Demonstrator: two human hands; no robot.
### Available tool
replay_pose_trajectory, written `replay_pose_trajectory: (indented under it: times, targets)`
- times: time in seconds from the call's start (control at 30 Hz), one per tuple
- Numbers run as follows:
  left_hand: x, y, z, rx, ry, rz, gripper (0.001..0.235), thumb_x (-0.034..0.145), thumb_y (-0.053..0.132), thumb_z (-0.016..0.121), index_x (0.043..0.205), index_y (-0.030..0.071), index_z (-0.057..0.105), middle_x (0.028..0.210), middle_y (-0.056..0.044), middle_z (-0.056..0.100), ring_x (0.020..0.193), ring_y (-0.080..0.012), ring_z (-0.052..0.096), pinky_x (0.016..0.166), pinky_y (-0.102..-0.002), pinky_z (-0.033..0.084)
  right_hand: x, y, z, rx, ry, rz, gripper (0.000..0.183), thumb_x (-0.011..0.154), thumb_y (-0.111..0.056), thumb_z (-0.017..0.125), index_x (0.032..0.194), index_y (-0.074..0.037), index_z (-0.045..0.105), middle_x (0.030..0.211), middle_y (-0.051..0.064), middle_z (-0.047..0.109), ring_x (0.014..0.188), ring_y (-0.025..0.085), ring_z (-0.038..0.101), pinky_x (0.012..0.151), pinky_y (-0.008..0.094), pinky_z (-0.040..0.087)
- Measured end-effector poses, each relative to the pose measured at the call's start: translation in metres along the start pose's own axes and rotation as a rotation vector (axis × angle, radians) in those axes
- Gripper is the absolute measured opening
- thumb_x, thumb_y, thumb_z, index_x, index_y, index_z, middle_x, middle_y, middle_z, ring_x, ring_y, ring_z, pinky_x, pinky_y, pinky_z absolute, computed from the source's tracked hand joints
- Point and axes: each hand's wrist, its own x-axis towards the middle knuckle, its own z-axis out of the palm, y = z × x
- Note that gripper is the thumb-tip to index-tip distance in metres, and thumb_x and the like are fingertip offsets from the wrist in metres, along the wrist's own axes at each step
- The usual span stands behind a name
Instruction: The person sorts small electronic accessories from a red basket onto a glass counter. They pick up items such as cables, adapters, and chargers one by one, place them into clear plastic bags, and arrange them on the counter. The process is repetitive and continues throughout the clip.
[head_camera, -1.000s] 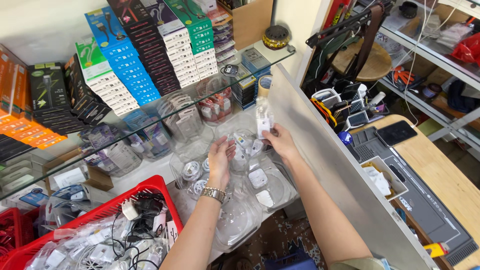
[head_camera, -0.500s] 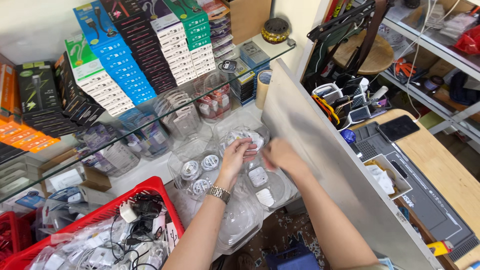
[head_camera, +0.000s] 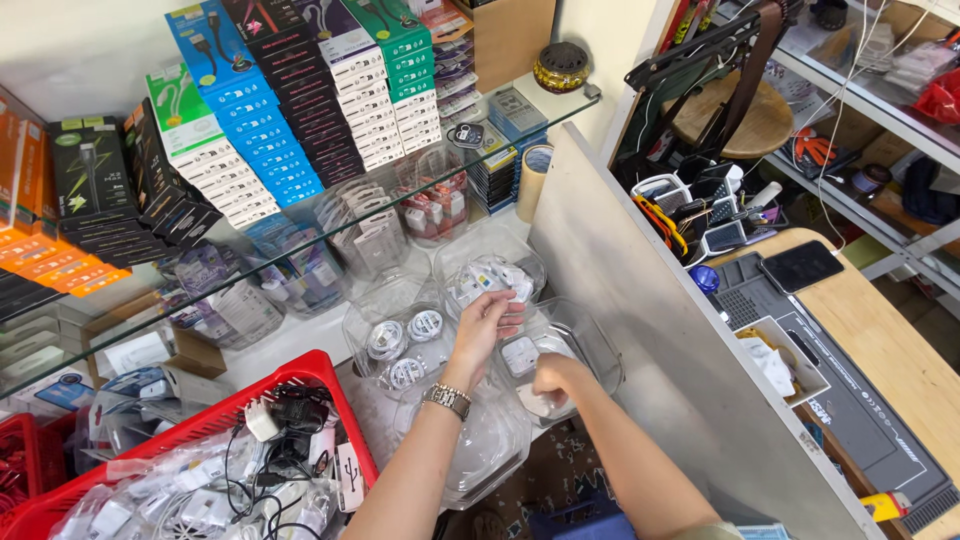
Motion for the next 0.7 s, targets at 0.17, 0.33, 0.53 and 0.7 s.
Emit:
replay_pose_trajectory:
  times: [0.17,0.33,0.53,0.7]
  targets:
    - [-0.001,0.001,0.002,0.027,0.01,-0.026,0.031,0.104,0.021,0.051,0.126,0.006,0.066,0.113,-0.01,0.075,0.097,-0.0175,0.072,0.084,-0.03,0.058,-0.012,0.007,-0.027,-0.216,0.327,-0.001,0.021,0.084,-0.012,0.074,0.102,-0.001,0.075,0.105,0.018,0.075,0.096,0.033,0.075,0.078,0.044,0.061]
    - [0.0,0.0,0.005,0.011,-0.018,-0.03,0.031,0.104,0.021,0.05,0.126,0.006,0.066,0.113,-0.011,0.075,0.097,-0.0176,0.071,0.084,-0.031,0.059,-0.003,-0.004,-0.038,-0.439,0.62,-0.067,0.026,0.078,-0.012,0.077,0.104,-0.009,0.076,0.115,0.013,0.073,0.109,0.031,0.071,0.088,0.04,0.06]
    - [-0.005,0.003,-0.003,0.034,0.012,-0.039,0.032,0.104,0.022,0.049,0.126,0.006,0.066,0.113,-0.01,0.075,0.096,-0.0169,0.071,0.084,-0.031,0.059,0.021,0.016,-0.024,-0.457,0.75,-0.165,0.015,0.092,-0.012,0.066,0.103,-0.008,0.074,0.108,0.014,0.074,0.102,0.03,0.074,0.085,0.041,0.06]
    - [-0.012,0.004,-0.005,0.03,0.022,-0.041,0.032,0.104,0.022,0.05,0.126,0.006,0.066,0.113,-0.01,0.076,0.097,-0.0167,0.071,0.085,-0.031,0.058,0.037,0.029,-0.026,-0.424,0.505,-0.036,0.013,0.089,-0.011,0.067,0.097,-0.007,0.076,0.101,0.015,0.074,0.097,0.03,0.073,0.082,0.04,0.06]
